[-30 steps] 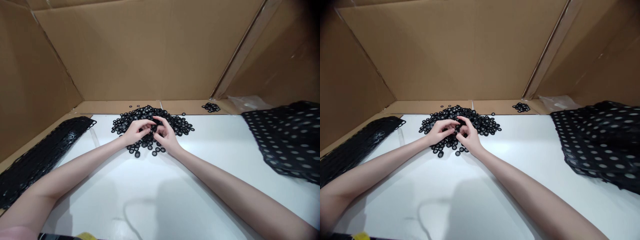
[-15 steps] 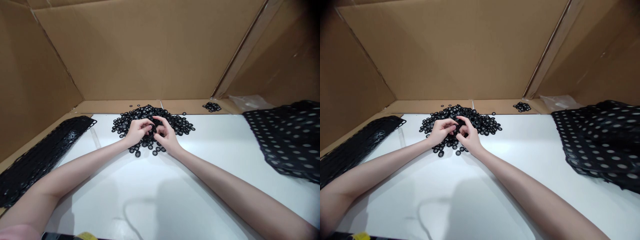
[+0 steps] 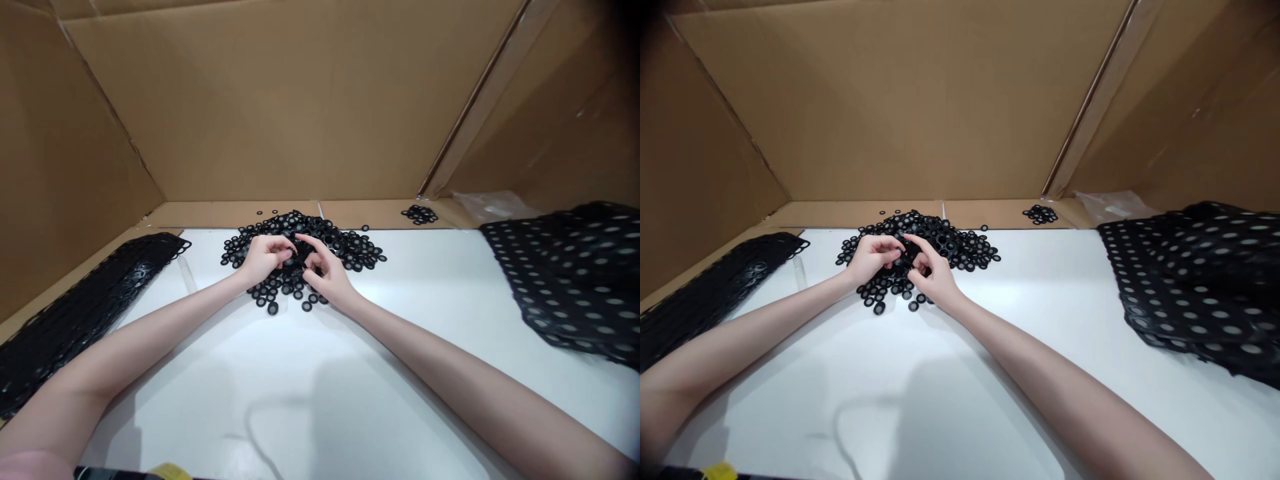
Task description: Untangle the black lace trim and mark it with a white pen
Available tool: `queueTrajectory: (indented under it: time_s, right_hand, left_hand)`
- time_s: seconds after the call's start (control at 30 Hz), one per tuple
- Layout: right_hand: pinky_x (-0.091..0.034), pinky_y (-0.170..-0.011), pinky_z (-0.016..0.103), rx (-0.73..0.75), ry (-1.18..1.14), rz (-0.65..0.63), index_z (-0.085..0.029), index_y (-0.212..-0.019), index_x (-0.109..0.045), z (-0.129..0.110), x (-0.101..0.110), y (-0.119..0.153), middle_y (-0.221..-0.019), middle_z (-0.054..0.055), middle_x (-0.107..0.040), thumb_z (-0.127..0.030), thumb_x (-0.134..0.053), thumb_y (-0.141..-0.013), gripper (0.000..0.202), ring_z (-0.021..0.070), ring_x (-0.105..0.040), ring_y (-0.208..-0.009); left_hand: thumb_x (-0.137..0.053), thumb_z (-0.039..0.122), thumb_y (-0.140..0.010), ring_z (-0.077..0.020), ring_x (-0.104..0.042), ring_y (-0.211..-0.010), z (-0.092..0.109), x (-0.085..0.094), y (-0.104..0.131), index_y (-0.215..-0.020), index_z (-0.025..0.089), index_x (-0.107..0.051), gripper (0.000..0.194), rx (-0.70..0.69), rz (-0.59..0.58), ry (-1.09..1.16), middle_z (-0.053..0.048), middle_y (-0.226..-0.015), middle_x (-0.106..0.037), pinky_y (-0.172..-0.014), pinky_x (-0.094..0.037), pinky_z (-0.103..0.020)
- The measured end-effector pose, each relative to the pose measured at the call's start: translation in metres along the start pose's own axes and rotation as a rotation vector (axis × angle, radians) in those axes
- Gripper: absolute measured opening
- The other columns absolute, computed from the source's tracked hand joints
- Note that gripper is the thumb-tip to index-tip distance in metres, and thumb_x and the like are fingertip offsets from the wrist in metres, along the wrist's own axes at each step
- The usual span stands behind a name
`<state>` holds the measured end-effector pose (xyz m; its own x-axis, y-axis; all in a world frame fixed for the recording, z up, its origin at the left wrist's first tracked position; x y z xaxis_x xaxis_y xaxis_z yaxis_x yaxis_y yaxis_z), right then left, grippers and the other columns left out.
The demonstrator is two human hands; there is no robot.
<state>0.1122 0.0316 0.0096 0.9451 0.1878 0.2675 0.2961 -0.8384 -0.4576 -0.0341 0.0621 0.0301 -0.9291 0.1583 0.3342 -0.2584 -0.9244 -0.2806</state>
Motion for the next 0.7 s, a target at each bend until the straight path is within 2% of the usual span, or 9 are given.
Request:
queueTrajectory:
  time_s: [0.23,0.4,0.5,0.6,0.7]
  right_hand:
    - [-0.035,-0.060,0.024,-0.015,-0.003,-0.024,-0.019,-0.134,-0.046,-0.002,0.000,0.000,-0.061,-0.008,-0.040,-0.013,-0.047,-0.070,0.064,0.0095,-0.038,-0.056]
    - [-0.034,-0.058,0.023,-0.023,0.009,-0.048,-0.019,-0.129,-0.050,-0.003,-0.001,0.001,-0.059,-0.009,-0.040,-0.013,-0.048,-0.069,0.060,0.0094,-0.038,-0.055]
    - [-0.032,-0.055,0.023,-0.029,0.029,-0.040,-0.020,-0.125,-0.053,-0.003,0.000,0.001,-0.057,-0.008,-0.038,-0.012,-0.046,-0.068,0.058,0.0096,-0.035,-0.053]
    - [-0.030,-0.052,0.023,-0.045,0.043,0.027,-0.022,-0.120,-0.056,-0.001,0.006,0.001,-0.061,-0.006,-0.038,-0.010,-0.044,-0.066,0.056,0.0097,-0.033,-0.052]
    - [-0.032,-0.051,0.023,-0.043,0.053,0.023,-0.023,-0.117,-0.057,0.000,0.007,0.001,-0.066,-0.005,-0.040,-0.011,-0.047,-0.068,0.051,0.0093,-0.035,-0.053]
  left_hand:
    - [-0.060,0.018,-0.066,-0.0068,-0.048,-0.042,0.004,0.006,-0.007,-0.072,0.011,-0.069,0.012,0.013,-0.122,-0.107,0.002,-0.052,-0.057,-0.044,-0.038,-0.017]
    - [-0.058,0.016,-0.069,-0.0072,-0.049,-0.042,0.011,0.006,-0.012,-0.073,0.012,-0.070,0.014,-0.048,-0.277,-0.262,0.002,-0.052,-0.059,-0.045,-0.039,-0.017]
    - [-0.058,0.014,-0.067,-0.0084,-0.053,-0.046,0.015,0.015,-0.016,-0.068,0.014,-0.071,0.013,-0.123,-0.363,-0.344,0.002,-0.055,-0.062,-0.048,-0.040,-0.017]
    - [-0.060,0.016,-0.066,-0.0089,-0.053,-0.048,0.013,0.044,-0.023,-0.063,0.014,-0.070,0.010,-0.115,-0.314,-0.333,0.000,-0.057,-0.064,-0.049,-0.039,-0.018]
    - [-0.064,0.025,-0.071,-0.0094,-0.052,-0.045,0.009,0.076,-0.029,-0.075,0.013,-0.073,0.015,-0.064,-0.101,-0.253,-0.001,-0.056,-0.062,-0.048,-0.042,-0.020]
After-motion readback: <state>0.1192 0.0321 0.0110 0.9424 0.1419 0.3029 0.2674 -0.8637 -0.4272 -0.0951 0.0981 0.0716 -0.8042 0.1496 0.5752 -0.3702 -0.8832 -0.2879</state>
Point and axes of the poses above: each hand's wrist, its own y-axis away from the middle knuckle, its own x-axis out of the back of the hand, z = x × y, the point moved 5 cm from there along -y, towards the middle knuckle
